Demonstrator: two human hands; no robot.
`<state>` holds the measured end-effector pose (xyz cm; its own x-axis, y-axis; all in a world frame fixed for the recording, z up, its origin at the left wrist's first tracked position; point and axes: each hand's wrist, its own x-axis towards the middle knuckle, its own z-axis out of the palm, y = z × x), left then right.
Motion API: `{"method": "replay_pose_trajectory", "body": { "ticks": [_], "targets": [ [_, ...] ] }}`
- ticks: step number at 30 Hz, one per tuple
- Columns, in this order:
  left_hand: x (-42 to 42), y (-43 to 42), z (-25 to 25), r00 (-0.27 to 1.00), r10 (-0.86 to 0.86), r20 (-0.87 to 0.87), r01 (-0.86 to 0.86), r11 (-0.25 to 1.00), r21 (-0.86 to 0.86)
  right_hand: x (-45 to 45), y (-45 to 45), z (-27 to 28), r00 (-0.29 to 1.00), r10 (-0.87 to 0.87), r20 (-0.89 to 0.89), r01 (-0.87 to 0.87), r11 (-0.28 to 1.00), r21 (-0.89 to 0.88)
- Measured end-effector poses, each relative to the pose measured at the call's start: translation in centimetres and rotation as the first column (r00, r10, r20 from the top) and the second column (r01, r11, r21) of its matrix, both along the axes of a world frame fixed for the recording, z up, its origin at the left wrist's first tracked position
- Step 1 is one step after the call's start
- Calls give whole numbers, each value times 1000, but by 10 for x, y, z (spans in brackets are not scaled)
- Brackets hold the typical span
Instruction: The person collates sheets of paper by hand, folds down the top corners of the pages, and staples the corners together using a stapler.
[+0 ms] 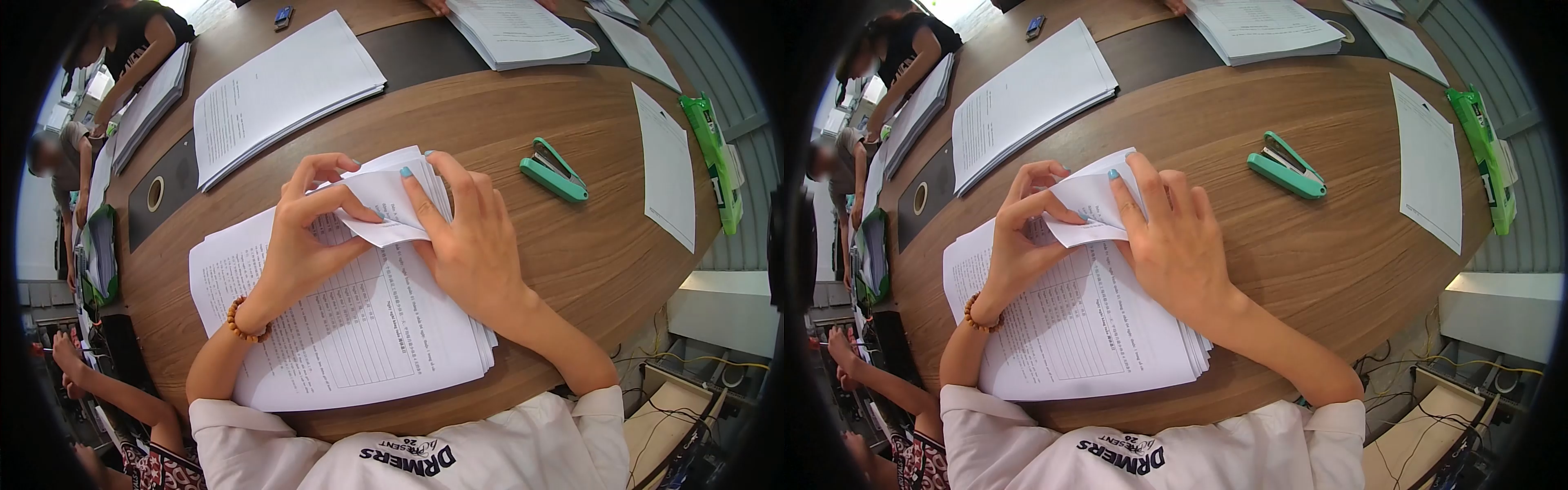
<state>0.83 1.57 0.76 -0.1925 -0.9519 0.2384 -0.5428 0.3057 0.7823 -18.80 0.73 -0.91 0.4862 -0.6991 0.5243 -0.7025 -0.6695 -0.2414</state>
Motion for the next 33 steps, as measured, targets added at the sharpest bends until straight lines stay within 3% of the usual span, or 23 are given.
{"method": "replay_pose_trajectory", "body": {
  "ticks": [5, 8, 10, 14, 16, 24, 33],
  "targets": [
    [0, 1, 1, 999, 12, -35, -11, 1000, 28, -1, 1, 1, 1000, -27, 15, 26, 998, 50],
    [-1, 1, 2, 998, 12, 66, -9, 999, -46, -1, 0, -2, 998, -38, 40, 35, 996, 84],
    [-4, 4, 8, 988, 119, -101, -110, 989, 95, -1, -1, -2, 998, -31, 52, 27, 997, 79],
    [-3, 0, 6, 992, 72, -106, -73, 997, -5, -3, -4, -2, 997, 2, 83, -13, 991, 132],
    [3, -1, 1, 991, -37, 127, 51, 993, -109, -4, -4, -1, 996, 14, 89, -27, 990, 141],
    [1, 1, 2, 997, -14, 70, 19, 997, -74, -4, -5, 2, 995, 52, 89, -71, 972, 226],
    [0, 0, -2, 999, 1, 47, 2, 998, -68, 1, -5, 1, 994, 85, 73, -90, 994, 65]
  ]
}}
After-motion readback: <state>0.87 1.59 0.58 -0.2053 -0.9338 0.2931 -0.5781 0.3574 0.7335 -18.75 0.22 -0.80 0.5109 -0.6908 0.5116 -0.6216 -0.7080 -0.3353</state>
